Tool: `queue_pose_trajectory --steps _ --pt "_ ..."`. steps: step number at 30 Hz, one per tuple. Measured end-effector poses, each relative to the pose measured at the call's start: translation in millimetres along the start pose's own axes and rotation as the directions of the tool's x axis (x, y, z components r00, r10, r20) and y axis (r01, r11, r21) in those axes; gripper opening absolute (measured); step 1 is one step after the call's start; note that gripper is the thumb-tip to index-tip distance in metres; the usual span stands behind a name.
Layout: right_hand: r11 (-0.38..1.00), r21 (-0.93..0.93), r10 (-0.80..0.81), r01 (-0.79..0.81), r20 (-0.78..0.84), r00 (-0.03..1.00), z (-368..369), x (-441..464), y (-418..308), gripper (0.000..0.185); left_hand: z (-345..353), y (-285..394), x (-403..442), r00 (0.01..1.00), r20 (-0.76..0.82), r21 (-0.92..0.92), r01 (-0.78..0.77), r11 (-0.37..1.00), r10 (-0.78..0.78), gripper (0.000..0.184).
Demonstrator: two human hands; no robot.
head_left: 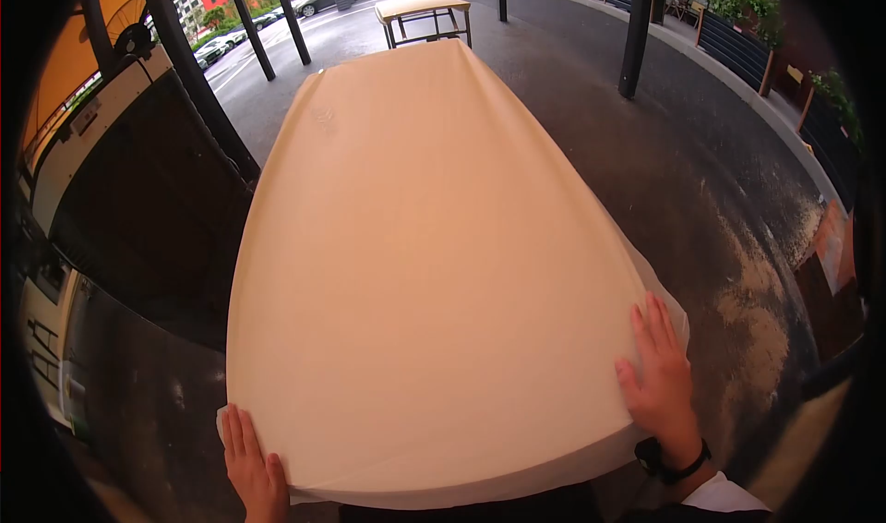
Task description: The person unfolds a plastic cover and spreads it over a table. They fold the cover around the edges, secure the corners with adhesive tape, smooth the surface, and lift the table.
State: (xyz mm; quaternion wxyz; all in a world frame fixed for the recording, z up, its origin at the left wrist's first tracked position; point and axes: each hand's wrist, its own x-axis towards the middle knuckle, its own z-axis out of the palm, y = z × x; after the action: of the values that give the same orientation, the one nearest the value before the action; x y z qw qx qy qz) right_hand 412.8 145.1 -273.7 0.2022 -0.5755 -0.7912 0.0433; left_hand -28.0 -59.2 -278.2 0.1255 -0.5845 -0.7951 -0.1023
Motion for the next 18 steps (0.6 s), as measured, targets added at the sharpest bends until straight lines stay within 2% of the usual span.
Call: queue_pose_trajectory --steps 2,5,8,10,12,14,15,16,17,18 --pt "1.0 0.012 -0.017 0.017 -0.011 1.0 1.9 -1.6 2.6 0.064 -0.1 -3.5 -5.5 0.993 0.081 -0.122 0.093 0.988 -0.084 0.072" --pt "0.999 0.012 -0.032 0.033 -0.043 0.999 2.8 -2.5 8.4 0.065 14.1 -27.8 -26.3 0.999 -0.021 -0.284 0.03 0.958 -0.038 0.074" --pt "0.994 0.111 0.004 0.006 -0.096 0.995 1.4 -16.6 13.0 0.064 38.9 -45.9 -43.7 0.963 -0.268 -0.462 -0.137 0.876 0.01 0.068" --pt "0.97 0.242 0.05 -0.007 -0.172 0.984 4.6 -33.9 24.0 0.063 68.2 -53.0 -56.6 0.898 -0.201 -0.737 0.126 0.664 -0.392 0.067" --pt "0.911 0.413 0.1 0.005 -0.233 0.967 15.2 -55.4 39.0 0.063 73.3 -41.3 -61.8 0.808 -0.231 -0.672 0.27 0.69 -0.542 0.063" --pt "0.79 0.61 0.15 0.06 -0.288 0.946 33.1 -78.4 58.9 0.062 119.5 -117.1 -98.6 0.79 0.075 -0.718 0.466 0.517 -0.608 0.052" --pt "0.798 0.602 0.163 0.037 -0.275 0.948 39.2 -85.6 64.9 0.057 137.0 -144.6 -108.4 0.753 0.224 -0.706 0.563 0.429 -0.618 0.047" --pt "0.803 0.596 0.176 0.015 -0.26 0.949 45.2 -92.4 69.2 0.052 133.2 -139.8 -107.4 0.776 0.187 -0.657 0.554 0.511 -0.602 0.041" --pt "0.806 0.592 0.189 -0.006 -0.247 0.951 52.3 -98.4 73.0 0.047 119.2 -127.4 -107.2 0.8 0.148 -0.601 0.539 0.59 -0.581 0.042" --pt "0.774 0.634 0.23 -0.007 -0.271 0.935 61.4 -102.8 75.7 0.021 106.0 -114.7 -106.1 0.824 0.108 -0.54 0.518 0.663 -0.556 0.051"
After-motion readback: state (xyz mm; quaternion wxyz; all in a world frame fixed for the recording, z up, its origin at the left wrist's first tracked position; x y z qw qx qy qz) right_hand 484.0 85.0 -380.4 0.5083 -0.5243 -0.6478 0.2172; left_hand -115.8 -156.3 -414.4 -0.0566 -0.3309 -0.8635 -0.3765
